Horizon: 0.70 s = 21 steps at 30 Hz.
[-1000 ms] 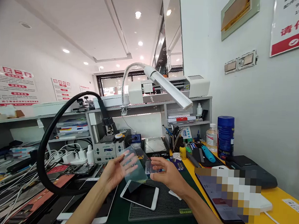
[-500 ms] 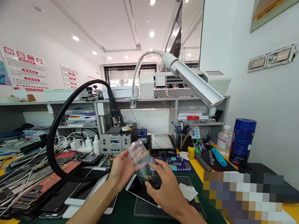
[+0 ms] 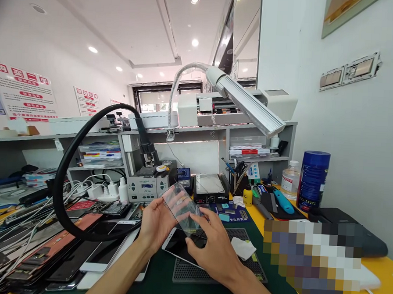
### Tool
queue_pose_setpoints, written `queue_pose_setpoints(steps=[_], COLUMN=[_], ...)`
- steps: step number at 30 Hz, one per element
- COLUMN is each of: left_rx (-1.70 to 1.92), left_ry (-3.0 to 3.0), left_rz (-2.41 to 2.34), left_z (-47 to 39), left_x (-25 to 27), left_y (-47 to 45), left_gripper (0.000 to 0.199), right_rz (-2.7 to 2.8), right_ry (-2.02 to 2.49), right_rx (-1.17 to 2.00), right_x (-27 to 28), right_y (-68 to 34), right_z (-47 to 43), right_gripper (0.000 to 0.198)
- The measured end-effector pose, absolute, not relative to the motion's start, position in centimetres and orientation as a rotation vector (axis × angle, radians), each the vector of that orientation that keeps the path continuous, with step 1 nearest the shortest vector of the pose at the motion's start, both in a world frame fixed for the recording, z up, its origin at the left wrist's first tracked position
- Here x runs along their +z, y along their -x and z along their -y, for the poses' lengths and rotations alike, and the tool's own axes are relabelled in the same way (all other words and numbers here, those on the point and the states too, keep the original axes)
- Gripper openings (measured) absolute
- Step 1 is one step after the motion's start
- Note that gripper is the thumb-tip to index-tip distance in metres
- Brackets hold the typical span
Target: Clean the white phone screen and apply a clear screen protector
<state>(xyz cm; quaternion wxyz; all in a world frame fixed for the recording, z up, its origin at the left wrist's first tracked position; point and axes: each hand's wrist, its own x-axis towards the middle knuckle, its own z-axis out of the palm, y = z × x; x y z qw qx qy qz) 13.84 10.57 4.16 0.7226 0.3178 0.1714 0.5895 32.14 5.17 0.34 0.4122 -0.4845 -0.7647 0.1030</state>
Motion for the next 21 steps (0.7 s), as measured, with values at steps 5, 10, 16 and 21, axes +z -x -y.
queue_pose_setpoints(steps=[5,10,16,21], left_rx=[1.299,1.290,1.289,1.299], left_ry=[-0.708,-0.696,-0.687,-0.687], left_rz=[-0.353,-0.353,-0.350,-0.338], left_z=[-10.57,-10.61,-10.49,-10.16], left_x=[3.98,3.90,3.93,4.03], left_y=[-13.79,-13.75,-13.79,-13.82], left_gripper=[0.049,0.049,0.049,0.048], right_rz=[1.913,1.919,1.919,1.927], right_ry=[1.194,1.191,1.189,1.208], right_rx=[0.241,0.214,0.187,0.174], right_x=[0.23,0.06,0.06,0.26], right_y=[-32.17,-32.15,-32.05,-31.93], right_z=[-5.25,-5.36,-5.25,-5.33], right_gripper=[0.048,0.047,0.046,0.045])
